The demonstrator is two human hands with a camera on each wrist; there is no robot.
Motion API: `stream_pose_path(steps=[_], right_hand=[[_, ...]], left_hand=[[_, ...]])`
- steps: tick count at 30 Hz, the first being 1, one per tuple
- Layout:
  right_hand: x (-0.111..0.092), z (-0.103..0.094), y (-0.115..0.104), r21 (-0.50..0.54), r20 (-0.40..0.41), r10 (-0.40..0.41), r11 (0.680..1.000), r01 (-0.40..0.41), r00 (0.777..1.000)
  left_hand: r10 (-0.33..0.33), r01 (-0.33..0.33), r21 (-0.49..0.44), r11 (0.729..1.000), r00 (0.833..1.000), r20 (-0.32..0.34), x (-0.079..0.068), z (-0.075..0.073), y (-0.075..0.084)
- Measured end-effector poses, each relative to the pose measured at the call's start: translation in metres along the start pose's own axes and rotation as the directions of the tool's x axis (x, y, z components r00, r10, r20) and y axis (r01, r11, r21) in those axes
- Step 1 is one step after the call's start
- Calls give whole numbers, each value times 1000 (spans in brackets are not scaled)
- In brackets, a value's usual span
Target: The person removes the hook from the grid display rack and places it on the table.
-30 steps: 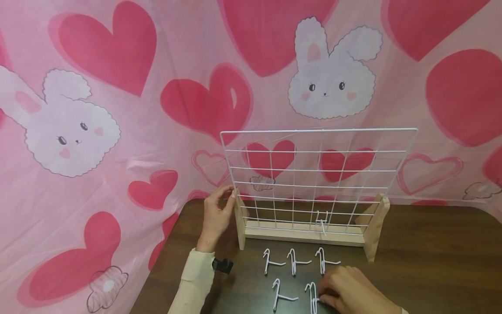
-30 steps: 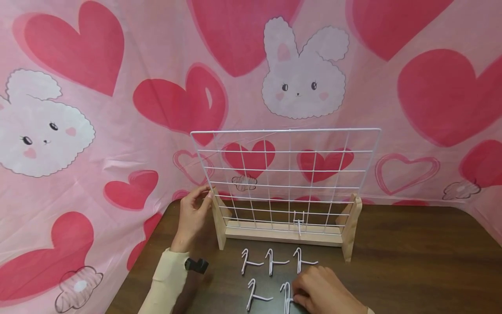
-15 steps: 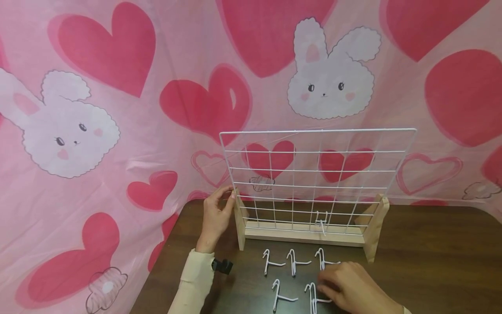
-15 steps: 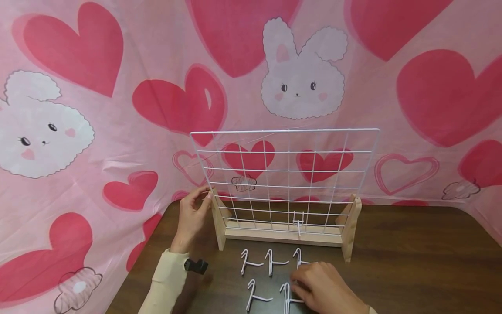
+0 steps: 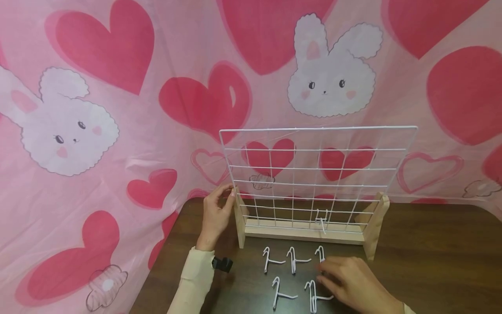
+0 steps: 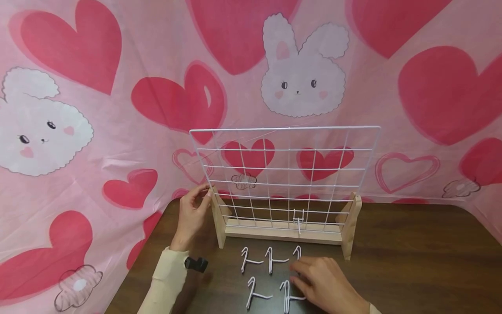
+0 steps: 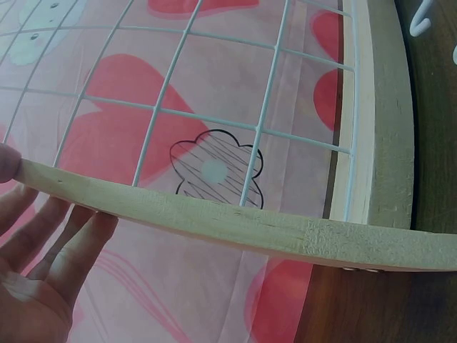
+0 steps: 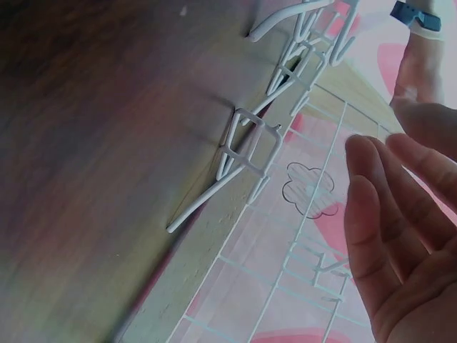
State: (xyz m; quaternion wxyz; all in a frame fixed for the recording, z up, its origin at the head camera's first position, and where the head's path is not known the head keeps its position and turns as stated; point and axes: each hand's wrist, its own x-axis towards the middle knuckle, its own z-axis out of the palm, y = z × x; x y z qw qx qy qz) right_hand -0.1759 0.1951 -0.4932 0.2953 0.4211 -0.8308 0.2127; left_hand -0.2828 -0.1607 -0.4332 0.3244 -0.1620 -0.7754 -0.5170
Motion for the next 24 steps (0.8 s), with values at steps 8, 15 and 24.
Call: stream_pose_path(steps=[8, 15, 24], right_hand=[[4, -1, 3, 8, -81, 5, 1000, -4, 997], [7, -4, 5, 31, -137, 47, 999, -43, 989], [11, -9, 9, 82, -255, 77, 995, -58, 964]], left_hand=[[4, -4, -17, 1000, 1000, -6, 1, 1, 0], [-3, 3, -9, 1000, 1000, -3, 2, 0, 0], [-13, 13, -8, 1000, 1000, 2, 1, 1, 1]])
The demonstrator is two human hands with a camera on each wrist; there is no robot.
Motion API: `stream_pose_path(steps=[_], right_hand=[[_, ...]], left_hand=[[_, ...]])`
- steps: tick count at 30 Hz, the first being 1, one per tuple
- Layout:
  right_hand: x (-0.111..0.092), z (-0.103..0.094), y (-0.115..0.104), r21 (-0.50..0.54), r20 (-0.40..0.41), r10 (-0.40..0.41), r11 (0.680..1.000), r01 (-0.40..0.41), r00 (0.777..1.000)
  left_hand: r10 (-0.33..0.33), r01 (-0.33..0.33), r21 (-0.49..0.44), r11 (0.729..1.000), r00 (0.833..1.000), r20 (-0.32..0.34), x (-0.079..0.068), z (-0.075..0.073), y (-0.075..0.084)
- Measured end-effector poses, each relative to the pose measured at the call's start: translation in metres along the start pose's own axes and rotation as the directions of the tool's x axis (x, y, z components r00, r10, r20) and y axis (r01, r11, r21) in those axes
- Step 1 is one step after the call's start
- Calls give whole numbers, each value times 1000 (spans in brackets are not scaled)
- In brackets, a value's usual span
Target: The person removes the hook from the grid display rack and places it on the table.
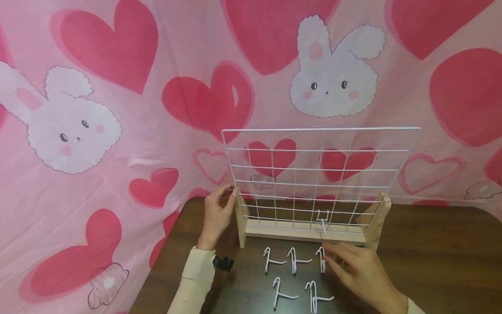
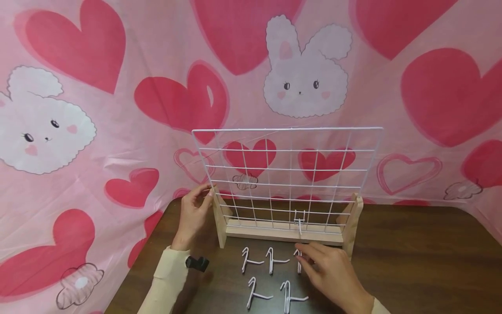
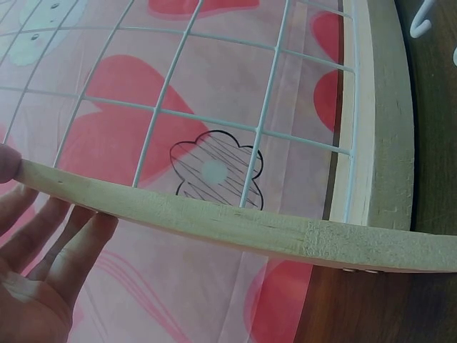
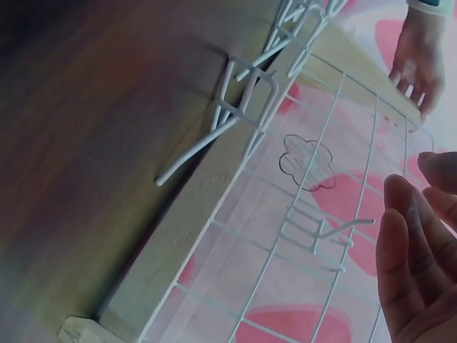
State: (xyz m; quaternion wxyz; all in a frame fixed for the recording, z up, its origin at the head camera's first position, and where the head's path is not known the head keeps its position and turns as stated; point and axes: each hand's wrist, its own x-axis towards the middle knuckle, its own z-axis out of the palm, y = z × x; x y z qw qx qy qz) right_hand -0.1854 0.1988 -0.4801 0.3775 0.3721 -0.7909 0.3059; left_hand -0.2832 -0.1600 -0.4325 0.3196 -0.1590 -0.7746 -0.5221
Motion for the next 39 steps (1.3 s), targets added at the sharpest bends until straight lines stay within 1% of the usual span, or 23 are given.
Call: stream_pose_path(steps=[3, 9, 15, 21, 25, 31, 35, 39], right_hand=[[3, -2, 2, -24, -11, 3, 1000, -3, 1000], [5, -6, 6, -64, 11, 60, 996, -59, 998], [6, -7, 11, -125, 0, 46, 991, -46, 999], [8, -5, 15, -169, 9, 73, 983, -70, 997], [11, -3, 19, -174, -7, 83, 981, -83, 996], [19, 4, 27, -231, -24, 91, 969, -94, 996], [22, 8, 30, -225, -23, 84, 970, -87, 996], [23, 10, 31, -208, -7, 89, 974, -88, 996]], left_hand=[[-7, 7, -2, 1000, 1000, 0, 0, 0, 0], [-5, 5, -10, 1000, 1000, -1, -1, 0, 0], [-26, 26, -14, 1000, 1000, 4, -2, -1, 2], [-20, 20, -9, 1000, 1000, 0, -2, 0, 2], [-24, 24, -7, 1000, 1000, 0, -1, -1, 2], [-3, 3, -6, 1000, 1000, -8, 0, -1, 0], [2, -2, -12, 1000, 1000, -2, -1, 0, 0], [-15, 15, -7, 1000, 1000, 8, -1, -1, 1]])
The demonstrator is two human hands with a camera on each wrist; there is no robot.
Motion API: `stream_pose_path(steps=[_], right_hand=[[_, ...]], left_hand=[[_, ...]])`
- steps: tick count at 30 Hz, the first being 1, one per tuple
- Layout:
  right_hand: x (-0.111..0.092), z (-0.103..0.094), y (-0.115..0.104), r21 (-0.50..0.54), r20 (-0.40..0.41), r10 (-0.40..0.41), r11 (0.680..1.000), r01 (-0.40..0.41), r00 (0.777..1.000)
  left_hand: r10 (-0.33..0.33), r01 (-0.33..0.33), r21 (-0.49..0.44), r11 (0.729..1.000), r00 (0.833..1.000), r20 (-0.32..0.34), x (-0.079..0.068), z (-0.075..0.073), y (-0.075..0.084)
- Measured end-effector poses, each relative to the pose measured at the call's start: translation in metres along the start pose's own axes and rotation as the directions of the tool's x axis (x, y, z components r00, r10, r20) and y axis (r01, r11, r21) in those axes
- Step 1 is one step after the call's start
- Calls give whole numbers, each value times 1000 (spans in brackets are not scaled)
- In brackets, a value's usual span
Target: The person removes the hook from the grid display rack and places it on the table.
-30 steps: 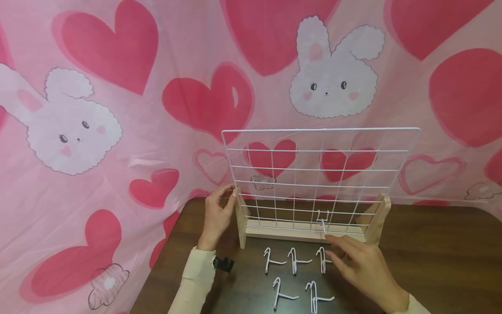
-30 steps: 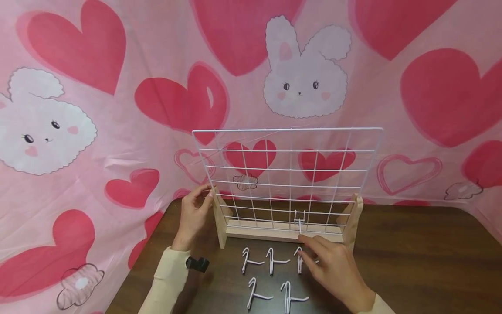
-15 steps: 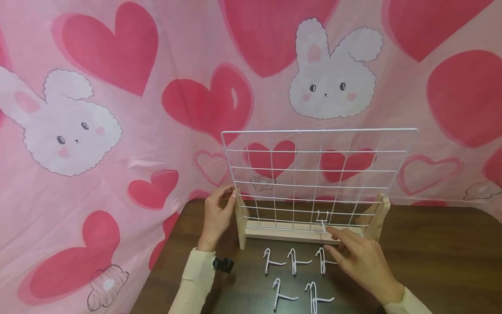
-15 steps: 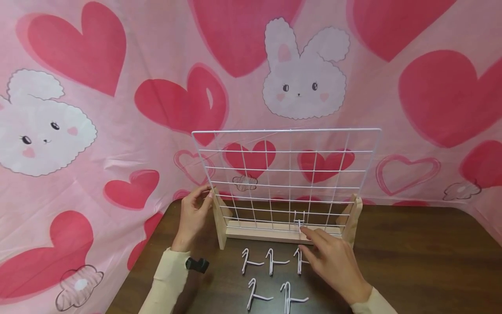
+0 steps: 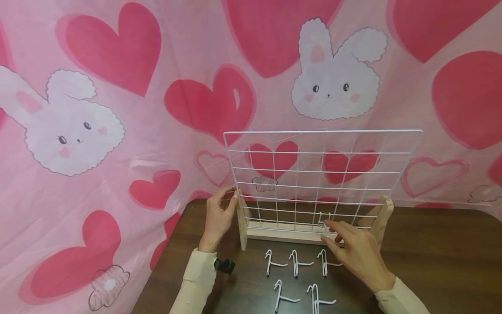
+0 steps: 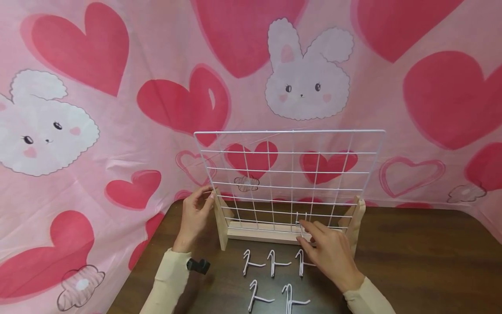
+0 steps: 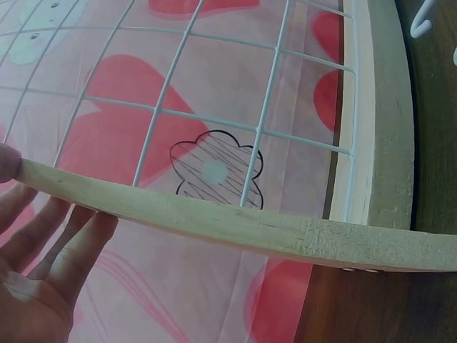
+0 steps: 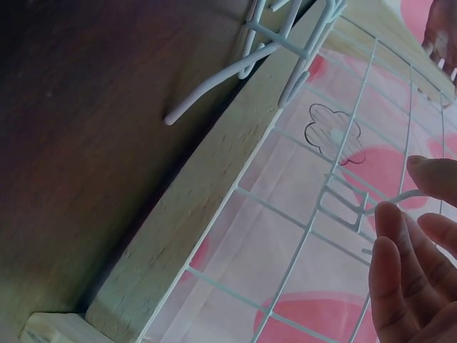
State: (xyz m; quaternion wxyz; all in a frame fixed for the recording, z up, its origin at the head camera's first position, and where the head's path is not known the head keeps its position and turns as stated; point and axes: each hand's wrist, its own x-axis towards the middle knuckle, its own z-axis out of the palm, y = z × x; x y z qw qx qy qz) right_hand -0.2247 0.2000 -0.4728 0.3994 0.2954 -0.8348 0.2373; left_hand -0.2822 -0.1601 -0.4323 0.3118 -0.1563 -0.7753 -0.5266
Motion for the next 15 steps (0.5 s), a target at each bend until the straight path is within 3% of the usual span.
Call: stream_pose_path(steps=[15], right_hand=[[2, 1, 2, -53, 12, -47, 997, 47, 999]], left_hand=[[21, -20, -8, 1000, 1000, 15, 1, -1, -1]])
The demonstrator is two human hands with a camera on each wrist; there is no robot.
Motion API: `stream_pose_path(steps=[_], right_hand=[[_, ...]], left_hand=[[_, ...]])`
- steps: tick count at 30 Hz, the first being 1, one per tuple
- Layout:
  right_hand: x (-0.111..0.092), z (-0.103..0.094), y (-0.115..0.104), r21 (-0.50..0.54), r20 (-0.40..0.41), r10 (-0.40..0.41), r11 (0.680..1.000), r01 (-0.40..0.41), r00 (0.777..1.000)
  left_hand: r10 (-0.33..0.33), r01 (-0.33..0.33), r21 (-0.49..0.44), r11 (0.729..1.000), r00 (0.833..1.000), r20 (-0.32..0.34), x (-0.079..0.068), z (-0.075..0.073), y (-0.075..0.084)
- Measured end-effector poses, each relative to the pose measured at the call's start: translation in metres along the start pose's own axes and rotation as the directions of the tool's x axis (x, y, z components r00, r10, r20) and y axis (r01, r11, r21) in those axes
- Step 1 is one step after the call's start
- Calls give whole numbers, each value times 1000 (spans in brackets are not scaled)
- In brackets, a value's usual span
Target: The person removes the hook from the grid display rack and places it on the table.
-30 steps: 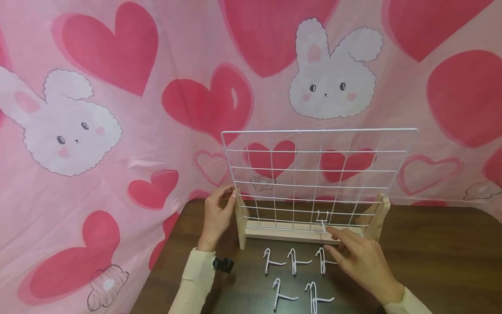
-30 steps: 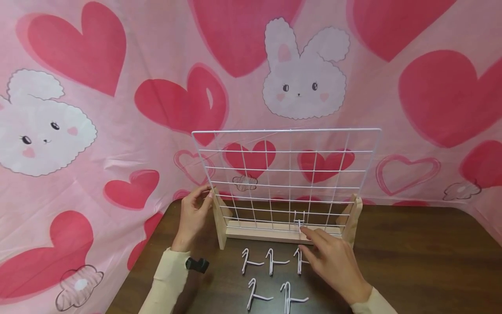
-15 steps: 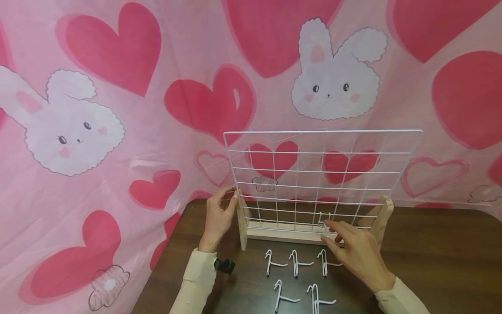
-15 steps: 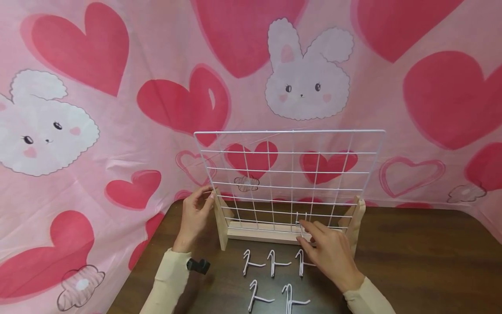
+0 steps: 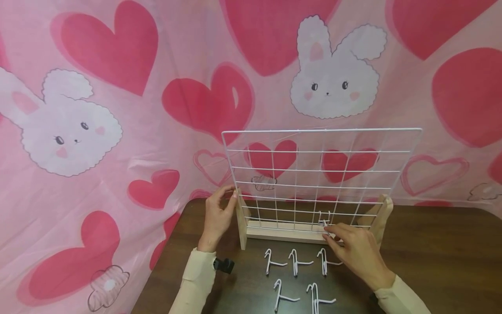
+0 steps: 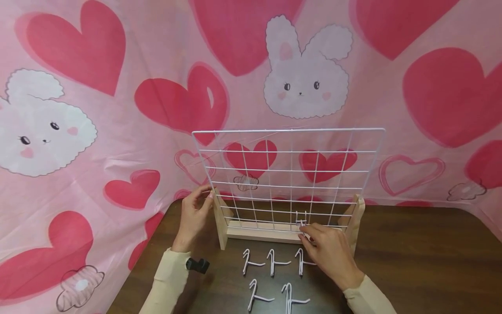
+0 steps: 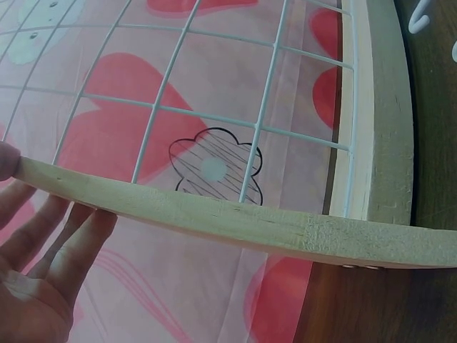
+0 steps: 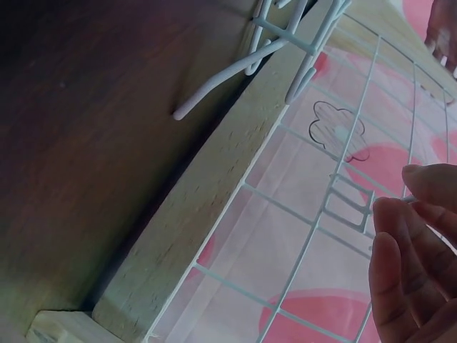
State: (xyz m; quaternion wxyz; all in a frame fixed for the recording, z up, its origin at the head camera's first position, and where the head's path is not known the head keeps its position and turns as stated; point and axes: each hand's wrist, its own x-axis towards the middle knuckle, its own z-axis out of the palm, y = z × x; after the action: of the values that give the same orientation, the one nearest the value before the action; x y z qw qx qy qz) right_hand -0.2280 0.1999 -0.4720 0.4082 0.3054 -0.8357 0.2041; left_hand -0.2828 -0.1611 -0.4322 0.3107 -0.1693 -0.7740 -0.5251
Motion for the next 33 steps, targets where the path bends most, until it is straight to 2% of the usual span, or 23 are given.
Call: stream_pose_path(steps=[8, 18, 23, 33], right_hand=[[-1, 1, 2, 3, -13, -29, 1000, 29, 1000], [1, 1, 2, 20, -75, -68, 997, 70, 995], [1, 1, 0, 33, -83, -51, 998, 54, 995], [4, -2, 2, 95, -95, -26, 995, 35, 995]], left_hand=[[-3, 3, -17, 1000, 1000, -3, 0, 0, -1], [-8, 8, 8, 1000, 1000, -3, 0, -1, 2], [-26, 26, 10, 1000, 1000, 0, -1, -1, 2], [-13, 13, 6, 1000, 1000, -5, -1, 0, 1]])
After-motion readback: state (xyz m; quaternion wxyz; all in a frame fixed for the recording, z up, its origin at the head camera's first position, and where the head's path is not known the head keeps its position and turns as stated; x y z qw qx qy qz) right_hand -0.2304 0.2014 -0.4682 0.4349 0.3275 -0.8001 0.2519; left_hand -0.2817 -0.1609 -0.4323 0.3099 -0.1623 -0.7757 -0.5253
